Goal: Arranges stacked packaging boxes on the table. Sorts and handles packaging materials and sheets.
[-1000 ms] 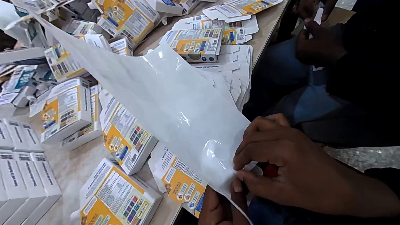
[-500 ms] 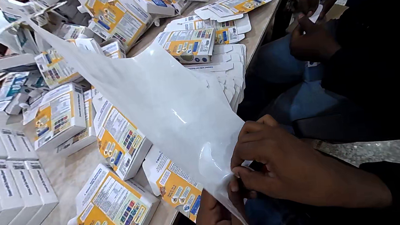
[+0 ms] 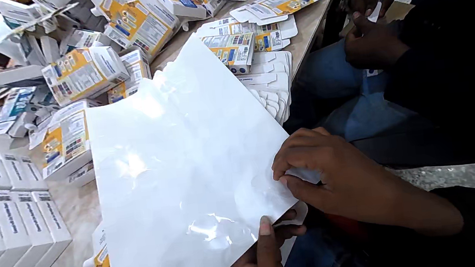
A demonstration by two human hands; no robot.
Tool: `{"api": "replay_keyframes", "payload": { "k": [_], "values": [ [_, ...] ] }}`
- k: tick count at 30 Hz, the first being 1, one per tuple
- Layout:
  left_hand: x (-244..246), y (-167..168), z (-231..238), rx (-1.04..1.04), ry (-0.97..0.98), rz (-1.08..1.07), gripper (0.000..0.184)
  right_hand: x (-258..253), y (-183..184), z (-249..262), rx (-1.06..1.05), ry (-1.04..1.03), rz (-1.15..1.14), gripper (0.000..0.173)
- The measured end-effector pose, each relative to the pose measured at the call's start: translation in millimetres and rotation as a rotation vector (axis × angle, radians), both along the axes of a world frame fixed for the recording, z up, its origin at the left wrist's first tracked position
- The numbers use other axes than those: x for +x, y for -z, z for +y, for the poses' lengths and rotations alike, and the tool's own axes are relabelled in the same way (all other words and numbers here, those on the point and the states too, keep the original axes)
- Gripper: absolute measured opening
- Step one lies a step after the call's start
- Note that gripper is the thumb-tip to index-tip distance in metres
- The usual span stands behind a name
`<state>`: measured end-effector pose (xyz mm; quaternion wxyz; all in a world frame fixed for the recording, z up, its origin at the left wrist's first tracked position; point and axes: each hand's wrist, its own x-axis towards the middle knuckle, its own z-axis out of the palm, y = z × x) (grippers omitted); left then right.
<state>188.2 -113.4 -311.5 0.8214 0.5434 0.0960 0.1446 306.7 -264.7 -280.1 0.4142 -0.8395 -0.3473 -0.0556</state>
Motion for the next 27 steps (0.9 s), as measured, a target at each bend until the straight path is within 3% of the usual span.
{"api": "replay_keyframes", "payload": {
  "k": [11, 16, 19, 21, 24, 27],
  "values": [
    [0, -5, 2, -0.001, 0.011, 0.034, 0.020, 6, -2, -6, 0.045, 0.051, 0.127, 0.013],
    [9, -12, 8, -0.020, 0.046, 0.043, 0.026, 8, -6, -11, 0.265, 0.060, 0.155, 0.015],
    [22, -29, 18, 0.006, 0.064, 0.154, 0.033, 6, -10, -15, 0.387, 0.069, 0.172, 0.016],
    [20, -39, 32, 0.204, 0.154, 0.249, 0.032, 6, -9, -14, 0.434, 0.072, 0.164, 0.015],
    [-3, -53, 65, 0.788, 0.310, 0.330, 0.026, 13, -2, -11, 0.533, 0.067, 0.106, 0.016],
    [-28, -78, 106, 1.245, 0.027, 0.337, 0.015, 15, 4, -9, 0.612, 0.074, 0.111, 0.017]
  ]
}}
